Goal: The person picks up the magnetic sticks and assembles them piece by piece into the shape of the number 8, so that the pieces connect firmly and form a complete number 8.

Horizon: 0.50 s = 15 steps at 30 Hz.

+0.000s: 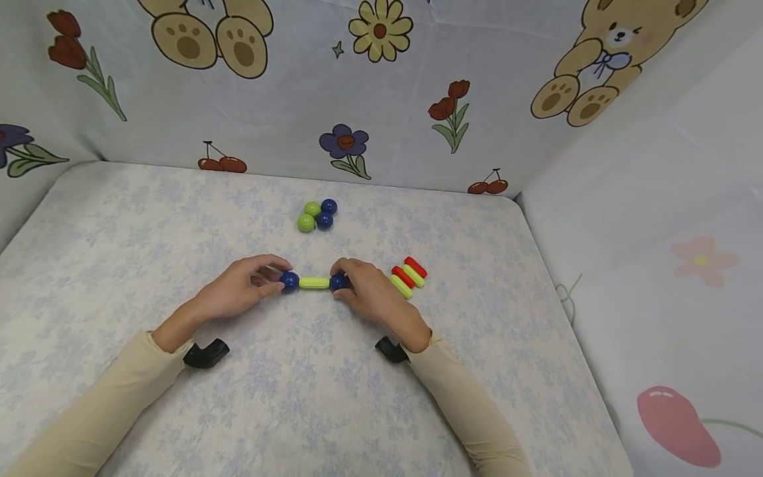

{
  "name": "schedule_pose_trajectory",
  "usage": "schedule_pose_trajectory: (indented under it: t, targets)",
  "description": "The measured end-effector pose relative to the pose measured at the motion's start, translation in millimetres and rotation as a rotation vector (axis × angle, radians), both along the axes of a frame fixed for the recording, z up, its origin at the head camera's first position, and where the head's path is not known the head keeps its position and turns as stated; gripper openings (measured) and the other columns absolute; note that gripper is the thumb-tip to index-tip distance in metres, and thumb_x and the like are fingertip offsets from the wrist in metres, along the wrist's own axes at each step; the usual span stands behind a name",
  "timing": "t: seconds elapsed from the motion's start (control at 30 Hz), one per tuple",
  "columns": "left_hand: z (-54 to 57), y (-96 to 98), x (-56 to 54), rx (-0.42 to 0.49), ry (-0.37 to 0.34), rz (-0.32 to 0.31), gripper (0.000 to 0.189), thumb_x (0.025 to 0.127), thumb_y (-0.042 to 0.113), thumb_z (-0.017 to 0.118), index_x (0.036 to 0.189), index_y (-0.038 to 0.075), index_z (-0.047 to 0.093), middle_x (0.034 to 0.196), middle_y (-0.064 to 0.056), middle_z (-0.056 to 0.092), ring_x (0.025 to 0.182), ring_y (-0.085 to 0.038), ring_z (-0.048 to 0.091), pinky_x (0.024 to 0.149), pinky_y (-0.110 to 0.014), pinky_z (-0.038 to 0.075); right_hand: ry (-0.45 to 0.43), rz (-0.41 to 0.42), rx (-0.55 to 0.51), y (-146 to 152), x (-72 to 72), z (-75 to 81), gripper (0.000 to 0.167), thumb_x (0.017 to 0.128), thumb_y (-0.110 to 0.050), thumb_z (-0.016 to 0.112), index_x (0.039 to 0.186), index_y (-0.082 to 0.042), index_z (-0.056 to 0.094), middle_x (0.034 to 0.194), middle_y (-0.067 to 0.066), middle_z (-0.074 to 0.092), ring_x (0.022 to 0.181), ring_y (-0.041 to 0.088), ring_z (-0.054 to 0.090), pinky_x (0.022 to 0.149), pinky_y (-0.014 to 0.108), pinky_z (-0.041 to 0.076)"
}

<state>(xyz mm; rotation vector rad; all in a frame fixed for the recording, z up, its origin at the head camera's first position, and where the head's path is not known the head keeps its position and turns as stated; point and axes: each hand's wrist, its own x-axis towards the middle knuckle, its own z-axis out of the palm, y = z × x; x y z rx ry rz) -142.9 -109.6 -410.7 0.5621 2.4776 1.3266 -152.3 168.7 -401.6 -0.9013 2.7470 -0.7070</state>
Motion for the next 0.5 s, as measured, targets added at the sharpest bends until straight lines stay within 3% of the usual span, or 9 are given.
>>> schedule_pose_trajectory:
  t: [0.5]
  targets:
    - [13.9, -36.1, 9.1, 0.003, 0.006, 0.047, 0.032, 0.101, 0.015, 0.061, 0.131, 0.007, 0.06, 0.132, -0.014, 0.061, 0.113, -0.028, 0.06, 0.097, -0.049, 0.049, 0.007, -0.006, 0.008, -0.5, 0.2, -2.3, 0.031, 0.094, -0.019, 0.073, 0.12, -0.009, 0.06, 0.116, 0.005, 0.068, 0.102, 0.016, 0.063, 0.093, 0.035, 0.052]
